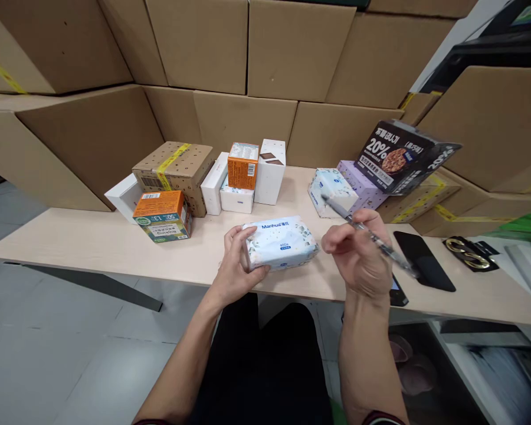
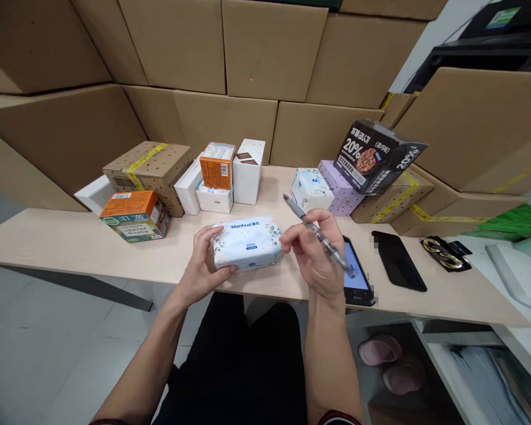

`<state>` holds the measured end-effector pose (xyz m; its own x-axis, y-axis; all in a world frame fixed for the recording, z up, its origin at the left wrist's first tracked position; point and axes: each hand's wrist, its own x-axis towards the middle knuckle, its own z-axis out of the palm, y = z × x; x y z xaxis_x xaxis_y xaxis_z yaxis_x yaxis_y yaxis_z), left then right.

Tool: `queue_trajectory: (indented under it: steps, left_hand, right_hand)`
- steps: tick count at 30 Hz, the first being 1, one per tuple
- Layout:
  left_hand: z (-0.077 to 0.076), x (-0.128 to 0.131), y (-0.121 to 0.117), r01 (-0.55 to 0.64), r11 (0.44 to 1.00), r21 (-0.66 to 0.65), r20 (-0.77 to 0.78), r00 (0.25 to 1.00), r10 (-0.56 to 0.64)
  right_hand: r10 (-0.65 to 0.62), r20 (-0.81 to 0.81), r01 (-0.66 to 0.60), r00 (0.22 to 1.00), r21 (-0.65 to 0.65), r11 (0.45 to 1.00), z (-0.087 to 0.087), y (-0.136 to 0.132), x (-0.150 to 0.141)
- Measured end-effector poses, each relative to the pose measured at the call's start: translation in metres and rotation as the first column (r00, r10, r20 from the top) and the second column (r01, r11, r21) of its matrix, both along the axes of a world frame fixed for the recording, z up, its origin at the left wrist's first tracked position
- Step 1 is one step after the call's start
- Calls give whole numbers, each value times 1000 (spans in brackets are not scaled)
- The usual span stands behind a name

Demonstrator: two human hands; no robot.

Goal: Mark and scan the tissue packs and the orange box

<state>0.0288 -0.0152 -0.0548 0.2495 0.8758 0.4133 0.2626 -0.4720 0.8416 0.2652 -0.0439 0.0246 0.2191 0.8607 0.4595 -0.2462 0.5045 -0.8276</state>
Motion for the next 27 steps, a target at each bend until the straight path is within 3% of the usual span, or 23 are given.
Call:
queue_trajectory:
  steps: [2,6,9,18,27]
  left_hand:
    - [0,1,0,2,1000,23,-10,1000,-2]
    - [-2,1,2,15,999,47,24,1000,-17]
    - [-4,1,3,15,998,58,44,999,-17]
    - [-6,1,5,0,998,63,51,999,-3]
    - [-9,1,5,13,999,40,69,997,-16]
  right_hand:
    - [-4,15,4,1000,-11,1000,0,5,-10]
    - [119,85,-104,989,-165,981,-8,19,-26]
    - [140,199,-94,970,-226,970,-17,25,-31]
    - [-21,261,80,965,-217,973,-28,20,-40]
    - [-89,497,169,863,-118,979,-30,19,-39]
